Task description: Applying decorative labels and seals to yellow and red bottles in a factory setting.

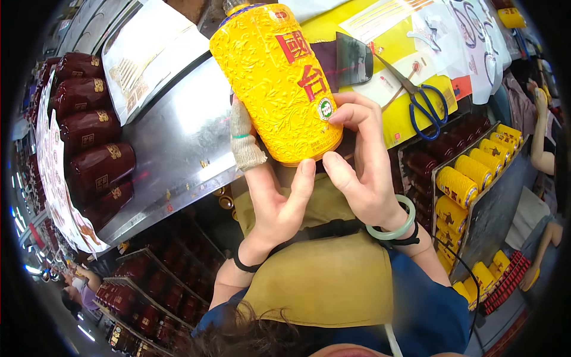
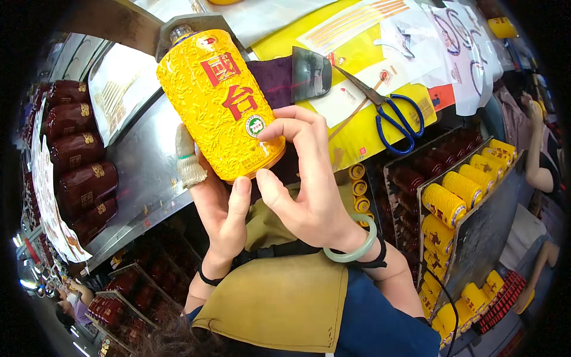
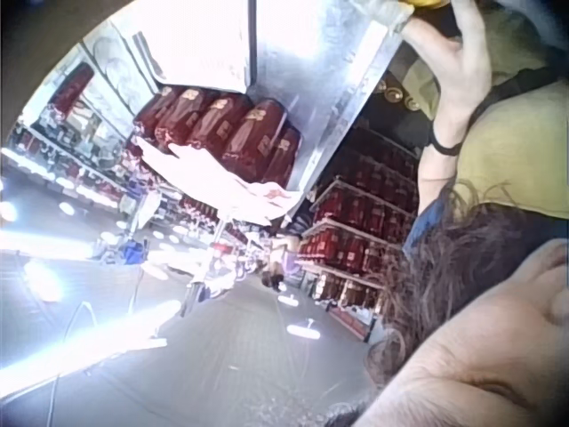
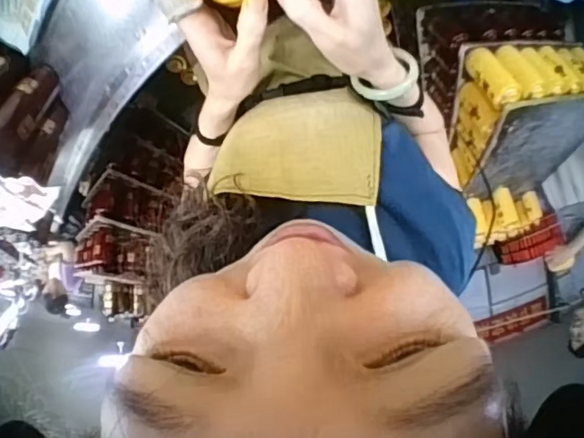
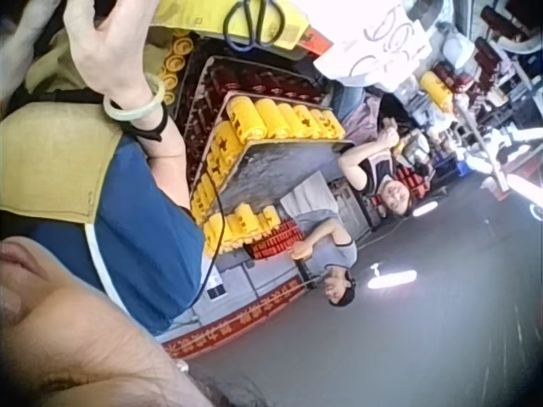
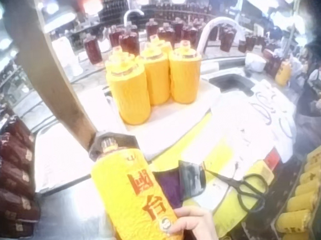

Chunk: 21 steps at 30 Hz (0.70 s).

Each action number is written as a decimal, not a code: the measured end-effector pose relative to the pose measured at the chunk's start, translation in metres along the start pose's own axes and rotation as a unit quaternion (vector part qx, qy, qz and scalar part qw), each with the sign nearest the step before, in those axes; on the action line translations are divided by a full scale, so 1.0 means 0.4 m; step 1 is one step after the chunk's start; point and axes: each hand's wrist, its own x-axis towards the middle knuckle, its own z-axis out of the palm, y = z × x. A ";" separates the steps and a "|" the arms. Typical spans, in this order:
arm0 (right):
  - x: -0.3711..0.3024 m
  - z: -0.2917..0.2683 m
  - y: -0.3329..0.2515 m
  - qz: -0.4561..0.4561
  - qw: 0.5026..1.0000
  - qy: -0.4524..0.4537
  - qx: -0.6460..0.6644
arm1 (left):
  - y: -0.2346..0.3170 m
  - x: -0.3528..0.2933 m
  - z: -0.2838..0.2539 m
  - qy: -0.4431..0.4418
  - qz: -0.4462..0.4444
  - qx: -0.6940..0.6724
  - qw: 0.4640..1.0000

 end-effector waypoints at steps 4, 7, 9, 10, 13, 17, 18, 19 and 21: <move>0.002 0.008 -0.001 -0.003 1.000 0.009 -0.005 | 0.000 0.003 0.003 0.003 0.000 -0.004 1.000; 0.001 0.011 -0.006 0.000 1.000 0.012 -0.003 | 0.005 0.002 0.002 0.003 0.001 0.002 1.000; 0.001 0.010 -0.006 -0.002 1.000 0.015 -0.007 | 0.000 0.003 0.004 0.002 -0.002 -0.009 1.000; 0.002 0.011 -0.006 -0.001 1.000 0.015 -0.008 | -0.002 0.003 0.004 0.002 -0.004 -0.018 1.000; 0.003 0.012 -0.007 -0.003 1.000 0.016 -0.003 | 0.009 0.002 0.005 0.001 -0.020 -0.038 0.999; 0.004 0.010 -0.011 -0.001 1.000 0.015 -0.014 | 0.011 0.001 -0.004 -0.012 -0.014 -0.048 0.999; 0.004 0.009 -0.011 0.003 1.000 0.015 -0.013 | 0.014 0.002 -0.004 -0.013 -0.023 -0.068 0.997; 0.004 0.008 -0.011 0.003 1.000 0.014 -0.013 | 0.015 0.003 -0.004 -0.015 -0.031 -0.087 0.996; 0.005 0.003 -0.010 0.006 1.000 0.007 -0.013 | 0.005 0.001 -0.008 -0.015 -0.021 -0.075 0.997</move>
